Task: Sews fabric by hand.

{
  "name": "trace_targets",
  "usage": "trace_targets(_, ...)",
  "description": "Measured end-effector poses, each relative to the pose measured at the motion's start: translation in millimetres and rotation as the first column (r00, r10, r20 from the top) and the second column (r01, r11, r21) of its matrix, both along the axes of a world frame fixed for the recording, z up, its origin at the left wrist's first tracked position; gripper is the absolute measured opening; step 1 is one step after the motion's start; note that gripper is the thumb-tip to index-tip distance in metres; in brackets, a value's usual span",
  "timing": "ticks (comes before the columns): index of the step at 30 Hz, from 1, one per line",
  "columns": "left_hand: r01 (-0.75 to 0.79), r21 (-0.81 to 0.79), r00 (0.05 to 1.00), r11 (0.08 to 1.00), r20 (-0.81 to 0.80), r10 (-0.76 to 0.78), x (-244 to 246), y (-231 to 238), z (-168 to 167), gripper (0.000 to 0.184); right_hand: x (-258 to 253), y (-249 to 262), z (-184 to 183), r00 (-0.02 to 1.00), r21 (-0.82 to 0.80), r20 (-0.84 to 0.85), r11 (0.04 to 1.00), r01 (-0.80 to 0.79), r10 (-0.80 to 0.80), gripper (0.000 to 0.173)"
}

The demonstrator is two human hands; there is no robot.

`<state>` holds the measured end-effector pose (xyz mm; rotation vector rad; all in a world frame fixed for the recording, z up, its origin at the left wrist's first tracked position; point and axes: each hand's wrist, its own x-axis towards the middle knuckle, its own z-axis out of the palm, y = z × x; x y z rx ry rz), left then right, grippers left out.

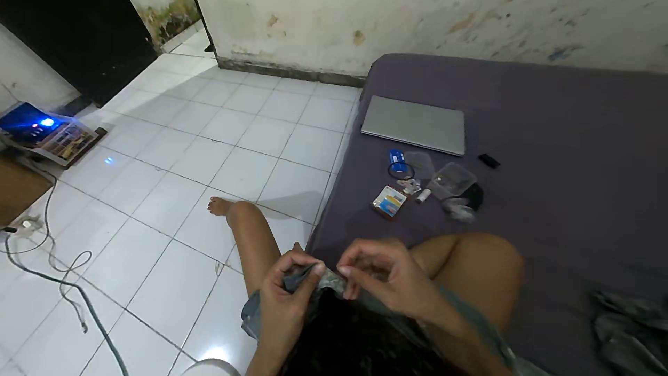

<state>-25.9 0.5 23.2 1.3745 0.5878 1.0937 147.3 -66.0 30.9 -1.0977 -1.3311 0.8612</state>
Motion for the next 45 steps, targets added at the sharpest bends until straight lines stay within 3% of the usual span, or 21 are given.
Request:
trace_targets(8,0.108,0.017,0.993,0.994,0.056,-0.108,-5,5,-3,0.007,-4,-4,-5,0.995,0.149,-0.098,0.989,-0.021,0.036,0.009)
trace_targets(12,0.143,0.074,0.984,0.987,0.094,-0.150,-3,5,-4,0.009,-7,-8,-4,0.994,0.162,-0.106,0.987,-0.007,0.025,0.009)
trace_targets(45,0.341,-0.104,0.931,0.934,0.173,-0.320,-7,6,-6,0.011,-5,-6,-6,0.990,0.244,-0.104,0.967,-0.071,0.099,0.009)
